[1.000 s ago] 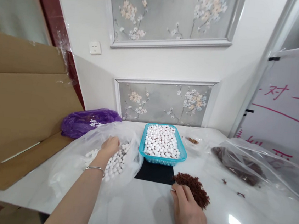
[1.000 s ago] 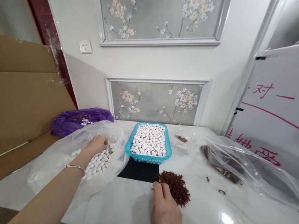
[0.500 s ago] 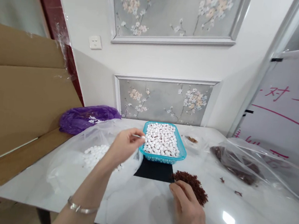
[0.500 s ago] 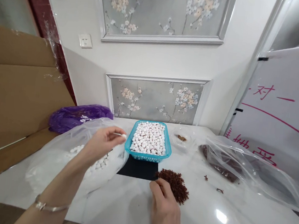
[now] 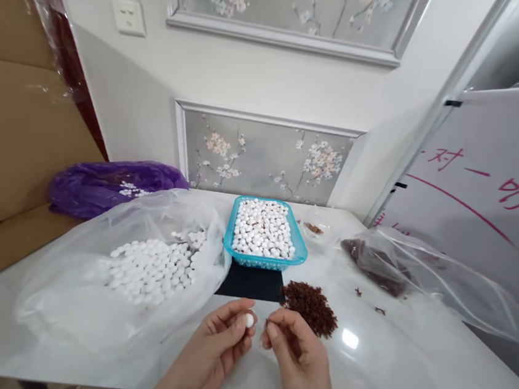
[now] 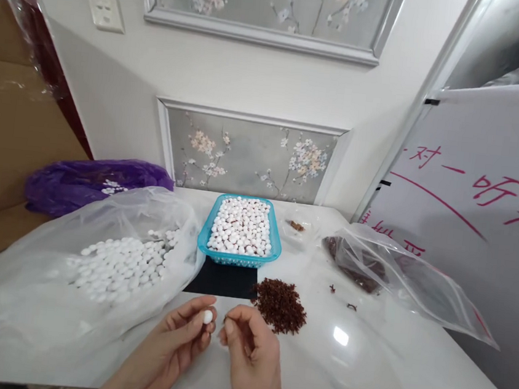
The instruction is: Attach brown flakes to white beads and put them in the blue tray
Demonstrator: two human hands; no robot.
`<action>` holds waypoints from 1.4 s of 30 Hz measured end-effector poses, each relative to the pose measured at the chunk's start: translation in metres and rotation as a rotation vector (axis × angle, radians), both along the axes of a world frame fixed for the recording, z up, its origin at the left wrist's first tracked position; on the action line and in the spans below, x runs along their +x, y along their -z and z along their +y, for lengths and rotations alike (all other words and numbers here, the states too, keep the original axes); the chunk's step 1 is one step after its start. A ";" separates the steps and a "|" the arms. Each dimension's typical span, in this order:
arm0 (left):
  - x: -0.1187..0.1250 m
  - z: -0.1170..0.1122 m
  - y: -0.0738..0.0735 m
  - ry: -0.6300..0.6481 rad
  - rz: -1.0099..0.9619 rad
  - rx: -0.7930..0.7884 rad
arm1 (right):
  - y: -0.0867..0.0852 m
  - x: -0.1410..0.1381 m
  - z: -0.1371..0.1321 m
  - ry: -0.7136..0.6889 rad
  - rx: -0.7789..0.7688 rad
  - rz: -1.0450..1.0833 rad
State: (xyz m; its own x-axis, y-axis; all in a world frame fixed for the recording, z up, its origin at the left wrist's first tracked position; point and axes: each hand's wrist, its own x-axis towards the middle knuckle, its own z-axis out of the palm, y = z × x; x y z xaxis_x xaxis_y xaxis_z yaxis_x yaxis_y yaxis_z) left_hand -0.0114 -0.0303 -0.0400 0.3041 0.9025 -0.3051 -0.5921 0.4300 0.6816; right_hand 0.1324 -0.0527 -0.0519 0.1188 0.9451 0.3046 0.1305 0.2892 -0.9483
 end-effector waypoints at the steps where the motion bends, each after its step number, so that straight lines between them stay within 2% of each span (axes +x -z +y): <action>1: -0.001 0.000 0.001 0.003 -0.022 0.009 | -0.003 -0.005 -0.002 -0.007 -0.005 0.030; 7: -0.005 -0.002 0.008 -0.006 -0.079 0.055 | -0.015 -0.024 -0.006 -0.015 0.019 0.070; 13: -0.004 -0.004 0.008 -0.033 -0.092 0.005 | -0.013 -0.028 -0.007 0.015 0.135 -0.037; 25: -0.002 -0.006 0.002 -0.070 -0.016 0.013 | -0.012 -0.028 -0.009 0.097 0.208 -0.186; 42: -0.002 -0.006 0.005 -0.075 0.057 0.072 | -0.010 -0.030 -0.009 0.130 0.263 -0.214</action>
